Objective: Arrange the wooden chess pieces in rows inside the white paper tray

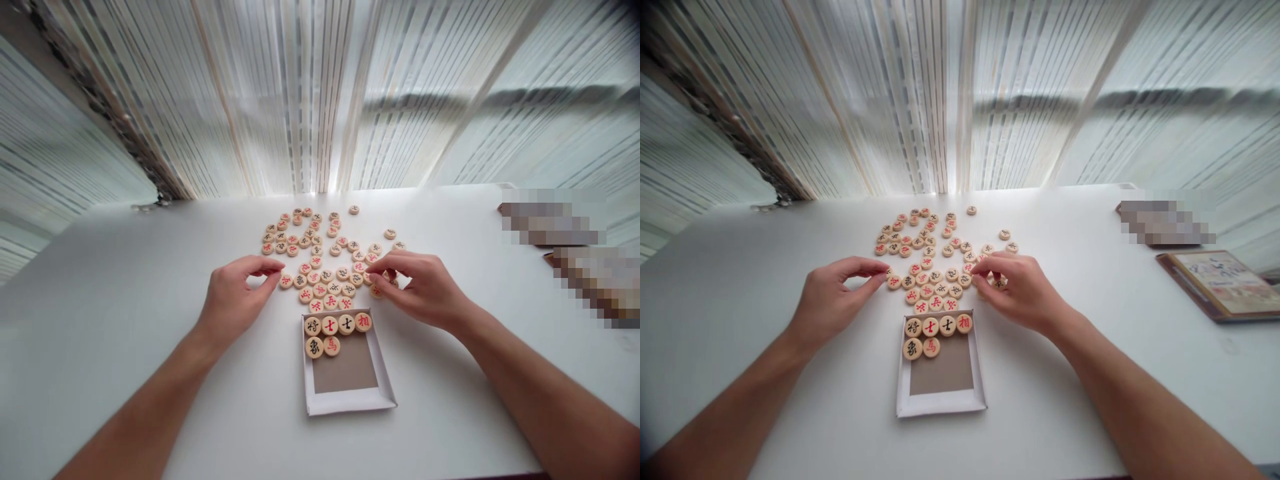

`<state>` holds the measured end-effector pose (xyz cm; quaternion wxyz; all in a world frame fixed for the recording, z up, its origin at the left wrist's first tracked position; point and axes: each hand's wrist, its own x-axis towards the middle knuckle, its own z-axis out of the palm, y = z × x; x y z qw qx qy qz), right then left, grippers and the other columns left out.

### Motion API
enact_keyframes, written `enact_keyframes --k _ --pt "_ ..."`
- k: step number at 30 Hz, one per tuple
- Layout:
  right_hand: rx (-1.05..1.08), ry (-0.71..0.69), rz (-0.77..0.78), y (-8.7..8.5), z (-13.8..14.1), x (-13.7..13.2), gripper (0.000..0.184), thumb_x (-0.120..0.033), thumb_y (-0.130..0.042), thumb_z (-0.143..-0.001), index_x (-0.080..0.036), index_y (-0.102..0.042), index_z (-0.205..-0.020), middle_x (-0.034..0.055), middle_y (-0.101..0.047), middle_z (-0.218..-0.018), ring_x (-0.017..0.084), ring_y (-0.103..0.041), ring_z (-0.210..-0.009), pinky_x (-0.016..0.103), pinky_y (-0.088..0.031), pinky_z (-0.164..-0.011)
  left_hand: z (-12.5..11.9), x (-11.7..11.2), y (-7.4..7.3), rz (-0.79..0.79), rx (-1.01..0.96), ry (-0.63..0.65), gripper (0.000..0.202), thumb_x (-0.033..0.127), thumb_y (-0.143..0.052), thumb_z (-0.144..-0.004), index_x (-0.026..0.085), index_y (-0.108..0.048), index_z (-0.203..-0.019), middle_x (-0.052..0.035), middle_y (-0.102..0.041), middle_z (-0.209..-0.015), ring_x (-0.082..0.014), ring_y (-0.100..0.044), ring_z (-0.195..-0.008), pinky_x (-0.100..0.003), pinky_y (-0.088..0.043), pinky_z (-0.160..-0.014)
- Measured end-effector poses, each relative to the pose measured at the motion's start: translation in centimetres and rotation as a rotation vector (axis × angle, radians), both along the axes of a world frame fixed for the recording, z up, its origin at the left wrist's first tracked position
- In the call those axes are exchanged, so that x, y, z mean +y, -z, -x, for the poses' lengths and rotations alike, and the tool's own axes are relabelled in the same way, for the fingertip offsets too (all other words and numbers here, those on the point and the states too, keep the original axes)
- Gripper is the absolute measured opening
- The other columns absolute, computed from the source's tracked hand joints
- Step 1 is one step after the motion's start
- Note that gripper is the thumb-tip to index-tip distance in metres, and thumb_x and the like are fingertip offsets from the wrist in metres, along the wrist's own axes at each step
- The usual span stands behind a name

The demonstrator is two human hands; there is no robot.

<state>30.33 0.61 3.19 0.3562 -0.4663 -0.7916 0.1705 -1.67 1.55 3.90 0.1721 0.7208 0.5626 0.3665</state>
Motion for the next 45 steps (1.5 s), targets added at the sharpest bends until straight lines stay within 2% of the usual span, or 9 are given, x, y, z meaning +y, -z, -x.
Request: enact_keyframes --k 7,11,16,20,27,33,37,40,45 --pt "0.007 -0.041 -0.011 0.4 0.6 -0.2 0.014 -0.021 -0.064 -0.097 -0.020 -0.078 -0.094 0.0050 -0.076 -0.083 0.017 -0.066 -0.070 0.028 -0.049 -0.059 -0.6 -0.4 0.0 -0.001 0.040 0.066 0.015 0.026 -0.072 -0.092 0.021 -0.084 -0.099 -0.0050 -0.085 -0.097 -0.0228 -0.079 -0.091 -0.025 -0.057 -0.058" --pt "0.052 -0.031 0.037 0.7 1.5 -0.5 0.015 -0.022 -0.065 -0.099 -0.019 -0.078 -0.093 0.0042 -0.076 -0.084 0.015 -0.064 -0.066 0.028 -0.048 -0.061 -1.1 -0.6 0.4 -0.013 0.032 0.123 0.016 0.023 -0.068 -0.094 0.019 -0.083 -0.098 -0.0063 -0.084 -0.098 -0.0217 -0.077 -0.089 -0.025 -0.055 -0.056" --pt "0.025 0.035 0.111 0.1 3.4 0.2 0.013 -0.027 -0.071 -0.096 -0.020 -0.080 -0.091 0.0033 -0.077 -0.080 0.016 -0.063 -0.067 0.029 -0.046 -0.060 -1.7 -0.8 1.0 -0.027 0.028 0.179 0.017 0.018 -0.066 -0.094 0.018 -0.082 -0.097 -0.0062 -0.084 -0.097 -0.0205 -0.077 -0.086 -0.028 -0.060 -0.070" --pt "-0.130 0.031 0.154 -0.9 5.5 1.7 0.014 -0.030 -0.076 -0.095 -0.019 -0.082 -0.089 0.0035 -0.076 -0.080 0.018 -0.066 -0.072 0.030 -0.048 -0.068 -1.8 -0.9 0.9 -0.044 0.030 0.191 0.016 0.018 -0.066 -0.093 0.019 -0.082 -0.097 -0.0058 -0.084 -0.095 -0.0210 -0.077 -0.085 -0.031 -0.061 -0.079" --pt "-0.237 0.023 0.140 -0.5 8.6 3.2 0.015 -0.032 -0.080 -0.087 -0.018 -0.080 -0.080 0.0073 -0.072 -0.083 0.020 -0.065 -0.075 0.032 -0.046 -0.070 -1.6 -0.9 0.6 -0.074 0.018 0.174 0.016 0.020 -0.065 -0.094 0.020 -0.082 -0.095 -0.0059 -0.083 -0.093 -0.0213 -0.075 -0.084 -0.028 -0.057 -0.069" --pt "-0.264 0.063 0.100 -0.2 10.0 3.4 0.013 -0.023 -0.076 -0.081 -0.018 -0.073 -0.070 0.0077 -0.070 -0.078 0.022 -0.064 -0.075 0.033 -0.046 -0.070 -1.8 -1.1 0.4 -0.064 -0.003 0.176 0.017 0.020 -0.065 -0.094 0.020 -0.083 -0.095 -0.0058 -0.083 -0.092 -0.0206 -0.074 -0.084 -0.027 -0.055 -0.067" --pt "-0.231 0.087 0.050 -1.1 9.6 2.7 0.010 -0.025 -0.075 -0.083 -0.018 -0.073 -0.075 0.0073 -0.074 -0.081 0.022 -0.066 -0.076 0.033 -0.049 -0.070 -2.0 -1.3 0.1 -0.035 -0.054 0.141 0.016 0.025 -0.067 -0.095 0.021 -0.083 -0.094 -0.0041 -0.083 -0.089 -0.0195 -0.072 -0.079 -0.027 -0.053 -0.064" --pt "-0.149 0.055 0.047 -2.1 8.5 1.0 0.009 -0.025 -0.076 -0.083 -0.020 -0.072 -0.076 0.0027 -0.076 -0.076 0.018 -0.069 -0.070 0.031 -0.053 -0.068 -2.3 -1.6 -0.3 0.010 -0.112 0.121 0.018 0.031 -0.069 -0.097 0.021 -0.083 -0.094 -0.0029 -0.084 -0.086 -0.0178 -0.070 -0.072 -0.028 -0.054 -0.065" --pt "0.193 -0.067 0.113 -2.8 7.0 -2.2 0.006 -0.024 -0.077 -0.083 -0.020 -0.073 -0.085 -0.0001 -0.077 -0.072 0.014 -0.071 -0.061 0.026 -0.058 -0.059 -3.1 -2.9 -1.0 0.298 -0.436 0.253 0.019 0.037 -0.075 -0.095 0.021 -0.086 -0.094 -0.0044 -0.085 -0.088 -0.0205 -0.077 -0.081 -0.029 -0.060 -0.072"
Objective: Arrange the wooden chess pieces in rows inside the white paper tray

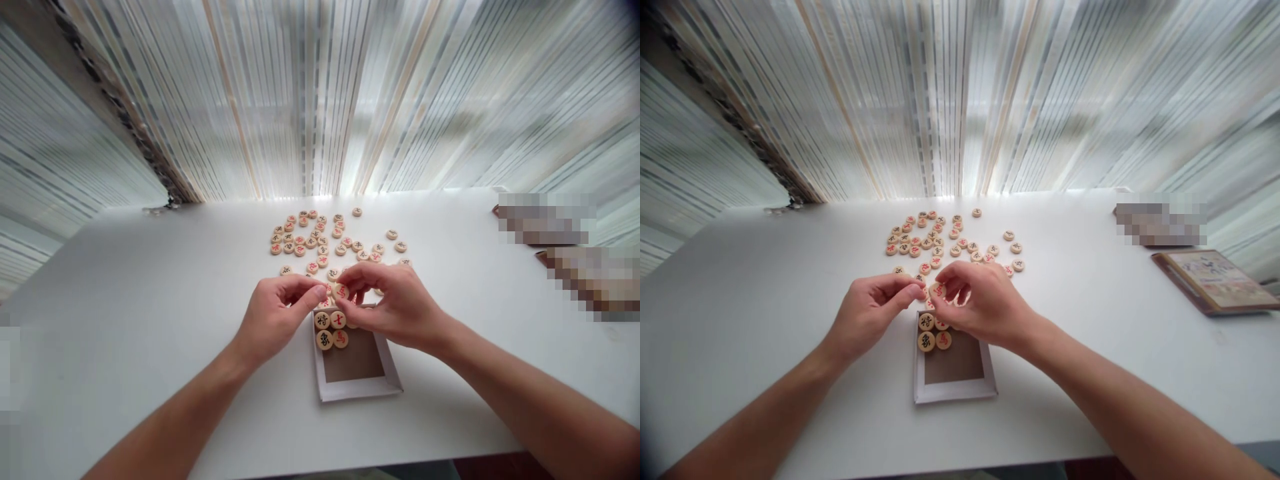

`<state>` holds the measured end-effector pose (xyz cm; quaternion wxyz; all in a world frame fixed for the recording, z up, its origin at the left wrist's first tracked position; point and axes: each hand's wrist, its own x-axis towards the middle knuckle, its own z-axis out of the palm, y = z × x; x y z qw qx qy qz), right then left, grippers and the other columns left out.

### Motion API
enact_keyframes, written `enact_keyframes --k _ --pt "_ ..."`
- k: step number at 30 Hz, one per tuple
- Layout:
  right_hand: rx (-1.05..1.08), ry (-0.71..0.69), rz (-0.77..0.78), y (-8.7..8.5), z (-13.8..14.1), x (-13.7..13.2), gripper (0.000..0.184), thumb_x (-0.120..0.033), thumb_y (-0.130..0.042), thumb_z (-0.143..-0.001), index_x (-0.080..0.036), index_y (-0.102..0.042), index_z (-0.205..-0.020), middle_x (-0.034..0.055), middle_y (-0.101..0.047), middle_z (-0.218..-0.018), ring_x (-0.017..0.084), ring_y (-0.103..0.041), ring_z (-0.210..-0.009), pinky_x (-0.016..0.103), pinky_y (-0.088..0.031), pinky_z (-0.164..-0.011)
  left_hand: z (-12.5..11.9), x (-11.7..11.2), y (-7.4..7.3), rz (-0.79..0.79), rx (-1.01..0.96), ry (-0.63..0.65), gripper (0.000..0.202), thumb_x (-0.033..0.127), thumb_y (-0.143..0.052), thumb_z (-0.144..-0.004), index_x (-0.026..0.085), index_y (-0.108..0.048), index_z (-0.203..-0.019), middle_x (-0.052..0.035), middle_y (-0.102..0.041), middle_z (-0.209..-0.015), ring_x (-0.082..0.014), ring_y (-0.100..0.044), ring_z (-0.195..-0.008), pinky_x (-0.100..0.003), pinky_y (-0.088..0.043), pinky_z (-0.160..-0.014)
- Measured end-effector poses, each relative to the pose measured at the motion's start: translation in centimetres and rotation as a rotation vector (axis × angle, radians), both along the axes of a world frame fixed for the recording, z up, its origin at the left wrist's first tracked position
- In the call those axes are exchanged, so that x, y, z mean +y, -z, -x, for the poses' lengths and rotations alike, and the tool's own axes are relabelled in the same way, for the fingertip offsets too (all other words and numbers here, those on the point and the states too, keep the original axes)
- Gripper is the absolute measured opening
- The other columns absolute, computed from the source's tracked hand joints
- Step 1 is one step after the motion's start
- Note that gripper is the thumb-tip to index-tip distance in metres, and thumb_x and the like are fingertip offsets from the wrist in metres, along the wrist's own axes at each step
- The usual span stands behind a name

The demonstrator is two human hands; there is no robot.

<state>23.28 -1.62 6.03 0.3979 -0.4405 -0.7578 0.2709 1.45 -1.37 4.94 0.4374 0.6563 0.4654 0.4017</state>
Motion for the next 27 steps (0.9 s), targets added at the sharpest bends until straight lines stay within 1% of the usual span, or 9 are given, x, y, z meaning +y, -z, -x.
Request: enact_keyframes --k 4,6,8,11,15,18,21,24,27 --pt "0.157 -0.091 0.006 0.7 -0.2 -1.5 0.008 -0.022 -0.078 -0.088 -0.019 -0.075 -0.095 0.0016 -0.079 -0.079 0.014 -0.071 -0.067 0.027 -0.063 -0.064 -0.7 -1.1 -0.4 0.156 -0.174 0.110 0.014 0.032 -0.080 -0.092 0.022 -0.088 -0.097 -0.0053 -0.087 -0.091 -0.0218 -0.081 -0.086 -0.029 -0.064 -0.076" --pt "0.228 -0.122 0.033 1.1 -0.3 -1.8 0.011 -0.020 -0.078 -0.090 -0.019 -0.076 -0.101 0.0024 -0.081 -0.083 0.014 -0.073 -0.070 0.027 -0.064 -0.067 -0.9 -1.3 -0.4 0.203 -0.233 0.138 0.012 0.030 -0.082 -0.091 0.022 -0.088 -0.097 -0.0056 -0.087 -0.093 -0.0226 -0.082 -0.089 -0.030 -0.066 -0.080" --pt "0.300 -0.150 0.095 1.5 -0.4 -2.0 0.017 -0.019 -0.080 -0.090 -0.019 -0.078 -0.106 0.0033 -0.082 -0.088 0.015 -0.076 -0.074 0.027 -0.065 -0.069 -0.9 -1.4 -0.3 0.221 -0.257 0.145 0.010 0.029 -0.084 -0.090 0.023 -0.088 -0.096 -0.0054 -0.087 -0.092 -0.0224 -0.082 -0.087 -0.030 -0.067 -0.079" --pt "0.434 -0.160 0.235 1.6 -0.6 -2.3 0.020 -0.022 -0.084 -0.090 -0.021 -0.080 -0.110 0.0046 -0.084 -0.091 0.017 -0.079 -0.076 0.027 -0.067 -0.065 -1.0 -1.5 -0.2 0.206 -0.225 0.134 0.010 0.029 -0.085 -0.090 0.023 -0.088 -0.096 -0.0056 -0.087 -0.092 -0.0219 -0.082 -0.083 -0.031 -0.067 -0.076" --pt "0.531 -0.151 0.342 1.3 -0.6 -2.7 0.012 -0.025 -0.086 -0.091 -0.022 -0.084 -0.102 0.0043 -0.084 -0.087 0.017 -0.079 -0.074 0.025 -0.067 -0.064 -1.1 -1.9 -0.3 0.156 -0.172 0.099 0.009 0.027 -0.084 -0.089 0.022 -0.088 -0.095 -0.0062 -0.086 -0.090 -0.0225 -0.081 -0.082 -0.031 -0.066 -0.074" --pt "0.545 -0.132 0.366 1.1 -0.6 -3.0 0.012 -0.026 -0.087 -0.090 -0.021 -0.085 -0.101 0.0051 -0.085 -0.087 0.019 -0.081 -0.077 0.026 -0.068 -0.068 -1.3 -2.2 -0.6 0.116 -0.148 0.088 0.010 0.026 -0.083 -0.089 0.020 -0.088 -0.097 -0.0062 -0.086 -0.088 -0.0209 -0.079 -0.077 -0.029 -0.064 -0.069" --pt "0.532 -0.125 0.355 1.0 -0.7 -3.2 0.015 -0.022 -0.087 -0.090 -0.021 -0.086 -0.104 0.0061 -0.085 -0.092 0.019 -0.081 -0.080 0.025 -0.068 -0.070 -1.4 -2.3 -0.8 0.061 -0.119 0.102 0.009 0.023 -0.082 -0.091 0.019 -0.087 -0.097 -0.0049 -0.085 -0.083 -0.0168 -0.076 -0.072 -0.025 -0.060 -0.065" --pt "0.521 -0.138 0.320 1.0 -0.7 -3.3 0.019 -0.016 -0.086 -0.090 -0.024 -0.087 -0.108 0.0046 -0.085 -0.092 0.017 -0.080 -0.080 0.024 -0.067 -0.070 -1.5 -2.5 -1.0 0.042 -0.136 0.118 0.006 0.022 -0.082 -0.092 0.019 -0.087 -0.095 -0.0025 -0.084 -0.080 -0.0135 -0.075 -0.070 -0.021 -0.057 -0.063" --pt "0.531 -0.147 0.296 0.9 -0.6 -3.3 0.023 -0.014 -0.085 -0.090 -0.027 -0.088 -0.109 0.0031 -0.085 -0.093 0.017 -0.080 -0.081 0.024 -0.067 -0.070 -1.6 -2.5 -1.0 0.038 -0.157 0.122 0.005 0.020 -0.082 -0.092 0.021 -0.087 -0.094 -0.0007 -0.085 -0.080 -0.0125 -0.075 -0.069 -0.020 -0.057 -0.063"
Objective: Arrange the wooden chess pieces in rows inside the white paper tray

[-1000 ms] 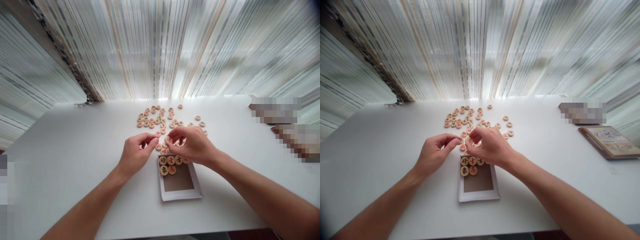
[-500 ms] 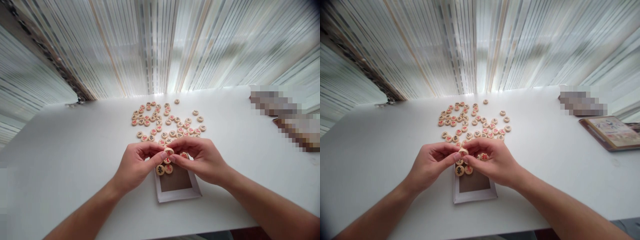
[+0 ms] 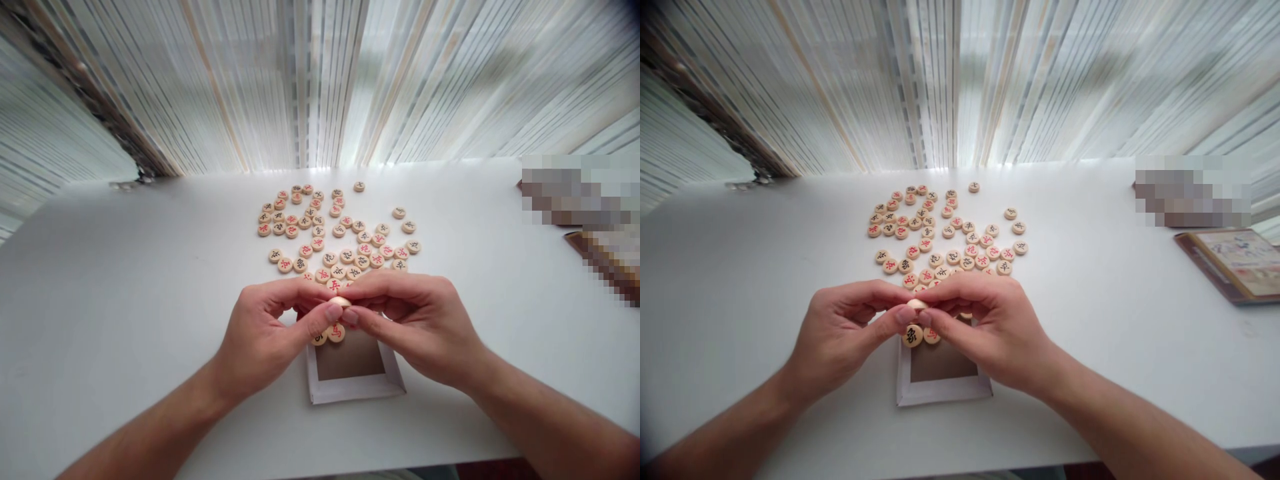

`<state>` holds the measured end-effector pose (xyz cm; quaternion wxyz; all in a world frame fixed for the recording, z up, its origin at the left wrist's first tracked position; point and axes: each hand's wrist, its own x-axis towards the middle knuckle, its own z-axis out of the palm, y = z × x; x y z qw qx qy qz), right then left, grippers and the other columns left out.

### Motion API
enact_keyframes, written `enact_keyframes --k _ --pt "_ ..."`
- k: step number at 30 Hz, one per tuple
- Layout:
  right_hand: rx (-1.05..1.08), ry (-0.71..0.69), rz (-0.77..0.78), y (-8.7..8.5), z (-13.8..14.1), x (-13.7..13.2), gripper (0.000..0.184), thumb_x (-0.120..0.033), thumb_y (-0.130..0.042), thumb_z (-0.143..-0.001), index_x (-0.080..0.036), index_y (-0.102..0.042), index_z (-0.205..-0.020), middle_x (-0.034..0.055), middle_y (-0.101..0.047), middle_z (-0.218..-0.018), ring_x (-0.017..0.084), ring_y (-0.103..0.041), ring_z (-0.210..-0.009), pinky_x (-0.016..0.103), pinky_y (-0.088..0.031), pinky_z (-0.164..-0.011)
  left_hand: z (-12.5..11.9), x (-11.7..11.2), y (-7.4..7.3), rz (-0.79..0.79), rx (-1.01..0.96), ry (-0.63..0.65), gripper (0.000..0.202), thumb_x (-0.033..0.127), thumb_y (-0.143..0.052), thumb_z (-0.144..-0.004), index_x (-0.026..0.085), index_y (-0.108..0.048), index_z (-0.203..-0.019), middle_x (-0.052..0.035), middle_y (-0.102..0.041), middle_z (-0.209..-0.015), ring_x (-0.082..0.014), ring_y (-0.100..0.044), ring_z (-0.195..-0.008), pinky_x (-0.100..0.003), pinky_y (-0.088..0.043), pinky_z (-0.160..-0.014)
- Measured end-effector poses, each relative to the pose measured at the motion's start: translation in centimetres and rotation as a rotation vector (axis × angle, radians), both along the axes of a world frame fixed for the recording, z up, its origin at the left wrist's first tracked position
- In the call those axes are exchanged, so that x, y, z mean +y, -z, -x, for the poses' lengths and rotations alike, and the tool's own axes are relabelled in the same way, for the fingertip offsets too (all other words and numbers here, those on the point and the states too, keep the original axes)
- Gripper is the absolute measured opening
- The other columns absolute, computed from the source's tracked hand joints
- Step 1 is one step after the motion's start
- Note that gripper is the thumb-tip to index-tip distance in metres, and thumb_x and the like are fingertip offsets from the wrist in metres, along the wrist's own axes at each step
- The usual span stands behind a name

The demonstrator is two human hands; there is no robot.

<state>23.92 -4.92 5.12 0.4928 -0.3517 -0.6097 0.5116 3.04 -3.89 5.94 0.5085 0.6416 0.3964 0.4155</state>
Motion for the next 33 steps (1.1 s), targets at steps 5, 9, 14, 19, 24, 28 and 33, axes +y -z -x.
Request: enact_keyframes --k 5,9,14,19,24,28,33 --pt "-0.012 0.034 -0.032 -0.05 0.07 0.07 0.022 -0.013 -0.088 -0.087 -0.028 -0.089 -0.104 0.0031 -0.085 -0.092 0.017 -0.079 -0.082 0.024 -0.064 -0.070 0.08 -0.05 0.12 -0.060 0.031 -0.022 0.012 0.017 -0.084 -0.091 0.024 -0.089 -0.098 0.0005 -0.085 -0.081 -0.0136 -0.075 -0.071 -0.021 -0.058 -0.064" --pt "0.035 0.052 0.028 0.06 0.13 0.03 0.022 -0.014 -0.094 -0.081 -0.027 -0.090 -0.099 0.0027 -0.085 -0.088 0.016 -0.078 -0.080 0.022 -0.064 -0.071 0.05 -0.09 0.06 -0.073 0.034 -0.017 0.014 0.017 -0.083 -0.091 0.026 -0.090 -0.099 0.0011 -0.085 -0.082 -0.0137 -0.076 -0.072 -0.020 -0.059 -0.066" --pt "0.145 -0.008 0.217 -0.08 0.18 0.05 0.016 -0.023 -0.092 -0.086 -0.029 -0.090 -0.101 0.0032 -0.085 -0.088 0.014 -0.078 -0.077 0.019 -0.065 -0.071 -0.03 -0.02 -0.06 0.012 -0.030 0.018 0.016 0.015 -0.081 -0.093 0.025 -0.090 -0.102 -0.0004 -0.087 -0.090 -0.0147 -0.081 -0.083 -0.017 -0.063 -0.076" --pt "0.234 -0.069 0.373 -0.17 -0.01 0.23 0.019 -0.025 -0.090 -0.089 -0.030 -0.089 -0.108 0.0025 -0.086 -0.085 0.011 -0.079 -0.074 0.017 -0.066 -0.072 -0.15 -0.03 0.01 0.166 -0.203 0.074 0.015 0.014 -0.080 -0.095 0.023 -0.086 -0.106 -0.0007 -0.086 -0.090 -0.0137 -0.082 -0.080 -0.018 -0.066 -0.077" --pt "0.314 -0.100 0.455 0.18 -0.08 0.42 0.019 -0.026 -0.089 -0.090 -0.029 -0.088 -0.109 0.0014 -0.084 -0.078 0.009 -0.077 -0.068 0.015 -0.065 -0.069 -0.29 -0.10 0.15 0.195 -0.262 0.066 0.023 0.009 -0.077 -0.095 0.022 -0.080 -0.114 0.0029 -0.082 -0.080 -0.0090 -0.079 -0.074 -0.012 -0.063 -0.068" --pt "0.335 -0.115 0.507 0.17 -0.07 0.48 0.022 -0.027 -0.090 -0.089 -0.027 -0.088 -0.111 0.0033 -0.084 -0.078 0.010 -0.078 -0.068 0.016 -0.064 -0.065 -0.29 -0.08 0.25 0.159 -0.245 0.064 0.029 0.006 -0.079 -0.094 0.024 -0.082 -0.116 0.0048 -0.082 -0.081 -0.0063 -0.078 -0.074 -0.009 -0.063 -0.071" --pt "0.295 -0.120 0.531 0.14 -0.23 0.41 0.027 -0.029 -0.091 -0.088 -0.024 -0.087 -0.115 0.0059 -0.084 -0.082 0.011 -0.076 -0.070 0.018 -0.063 -0.068 -0.33 -0.09 0.16 0.156 -0.254 0.071 0.032 0.004 -0.082 -0.091 0.028 -0.086 -0.112 0.0036 -0.086 -0.089 -0.0089 -0.082 -0.082 -0.011 -0.065 -0.078"
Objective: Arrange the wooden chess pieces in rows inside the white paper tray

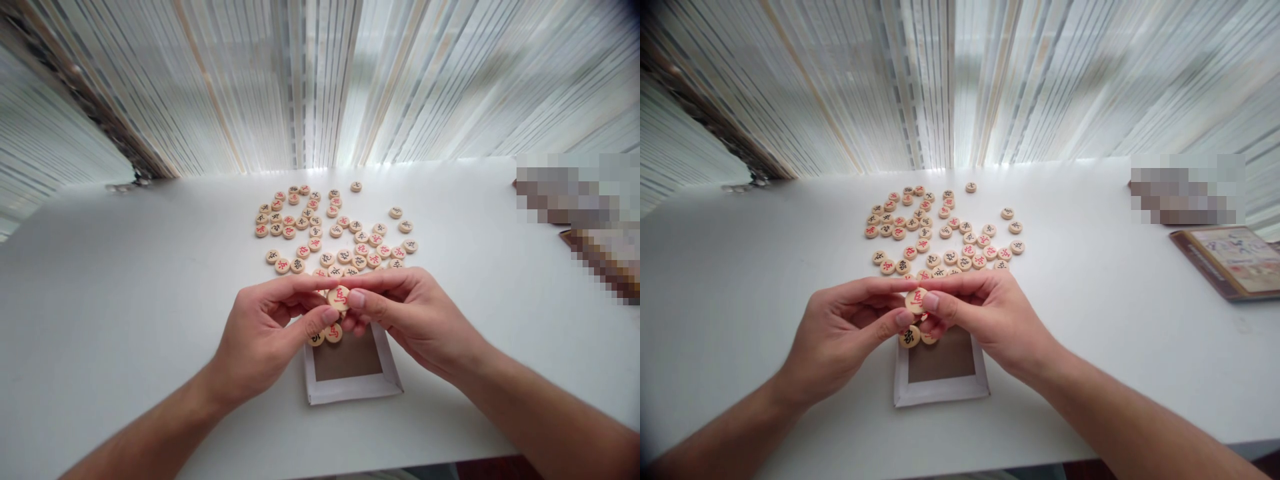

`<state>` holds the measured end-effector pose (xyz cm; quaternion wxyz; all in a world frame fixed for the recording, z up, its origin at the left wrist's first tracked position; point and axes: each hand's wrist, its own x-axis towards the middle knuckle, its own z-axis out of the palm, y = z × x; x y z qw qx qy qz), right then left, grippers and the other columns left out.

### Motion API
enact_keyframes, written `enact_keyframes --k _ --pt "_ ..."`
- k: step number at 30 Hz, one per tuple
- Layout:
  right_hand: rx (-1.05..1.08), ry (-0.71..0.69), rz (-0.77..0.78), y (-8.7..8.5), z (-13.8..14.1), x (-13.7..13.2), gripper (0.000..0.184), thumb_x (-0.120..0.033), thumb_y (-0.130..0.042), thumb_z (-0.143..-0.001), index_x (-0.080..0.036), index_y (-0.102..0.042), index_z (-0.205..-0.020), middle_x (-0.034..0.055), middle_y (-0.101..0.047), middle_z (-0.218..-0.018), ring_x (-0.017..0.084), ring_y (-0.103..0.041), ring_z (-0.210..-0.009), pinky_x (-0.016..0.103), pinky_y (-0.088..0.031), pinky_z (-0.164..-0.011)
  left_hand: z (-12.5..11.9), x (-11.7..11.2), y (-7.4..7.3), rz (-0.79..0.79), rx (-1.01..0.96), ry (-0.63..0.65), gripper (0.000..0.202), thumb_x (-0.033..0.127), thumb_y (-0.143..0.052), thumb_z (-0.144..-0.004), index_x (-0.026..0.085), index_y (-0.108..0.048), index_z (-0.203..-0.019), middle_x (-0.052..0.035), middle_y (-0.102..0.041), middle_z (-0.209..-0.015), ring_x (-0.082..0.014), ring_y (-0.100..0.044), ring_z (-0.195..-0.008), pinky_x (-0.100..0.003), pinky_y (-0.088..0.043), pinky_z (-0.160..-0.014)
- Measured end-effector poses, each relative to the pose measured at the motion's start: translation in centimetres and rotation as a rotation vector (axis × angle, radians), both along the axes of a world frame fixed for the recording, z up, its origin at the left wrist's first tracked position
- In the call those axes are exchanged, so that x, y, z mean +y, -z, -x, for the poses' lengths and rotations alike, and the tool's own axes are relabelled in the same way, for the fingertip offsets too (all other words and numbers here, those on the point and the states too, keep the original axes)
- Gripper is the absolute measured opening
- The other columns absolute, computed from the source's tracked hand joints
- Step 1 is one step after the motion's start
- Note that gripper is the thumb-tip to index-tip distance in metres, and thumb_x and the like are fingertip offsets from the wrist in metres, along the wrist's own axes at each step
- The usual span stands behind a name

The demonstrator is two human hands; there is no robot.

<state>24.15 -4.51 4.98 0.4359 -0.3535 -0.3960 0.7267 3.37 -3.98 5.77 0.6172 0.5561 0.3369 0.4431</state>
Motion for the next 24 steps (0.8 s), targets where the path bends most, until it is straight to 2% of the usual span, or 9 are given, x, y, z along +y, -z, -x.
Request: enact_keyframes --k 5,13,18,24 --pt "-0.019 -0.004 -0.033 0.12 0.05 0.09 0.035 -0.025 -0.094 -0.084 -0.025 -0.086 -0.118 0.0067 -0.086 -0.091 0.012 -0.075 -0.073 0.021 -0.065 -0.072 0.04 -0.09 -0.10 0.025 -0.003 -0.015 0.031 0.005 -0.085 -0.088 0.024 -0.086 -0.112 0.0002 -0.087 -0.088 -0.0136 -0.084 -0.080 -0.016 -0.068 -0.078" --pt "-0.058 0.034 -0.041 -0.26 0.21 -0.10 0.046 -0.027 -0.105 -0.065 -0.023 -0.089 -0.107 0.0069 -0.085 -0.086 0.019 -0.077 -0.073 0.030 -0.068 -0.069 0.22 -0.42 0.28 -0.020 0.056 -0.059 0.028 0.006 -0.087 -0.085 0.020 -0.086 -0.109 -0.0028 -0.087 -0.091 -0.0164 -0.084 -0.078 -0.020 -0.070 -0.076" --pt "-0.046 0.046 -0.029 -0.04 0.40 -0.17 0.039 -0.024 -0.106 -0.062 -0.021 -0.089 -0.097 0.0067 -0.084 -0.083 0.019 -0.079 -0.075 0.029 -0.067 -0.071 0.21 -0.53 0.57 -0.177 0.164 -0.085 0.028 0.007 -0.088 -0.085 0.020 -0.085 -0.110 -0.0037 -0.086 -0.093 -0.0167 -0.082 -0.079 -0.024 -0.070 -0.076" --pt "-0.076 0.056 0.026 -0.25 0.46 -0.39 0.036 -0.023 -0.108 -0.054 -0.018 -0.085 -0.082 0.0049 -0.082 -0.075 0.019 -0.078 -0.069 0.026 -0.064 -0.064 0.24 -0.44 0.57 -0.426 0.282 -0.076 0.024 0.007 -0.084 -0.088 0.019 -0.085 -0.108 -0.0063 -0.086 -0.096 -0.0182 -0.080 -0.083 -0.027 -0.066 -0.075"
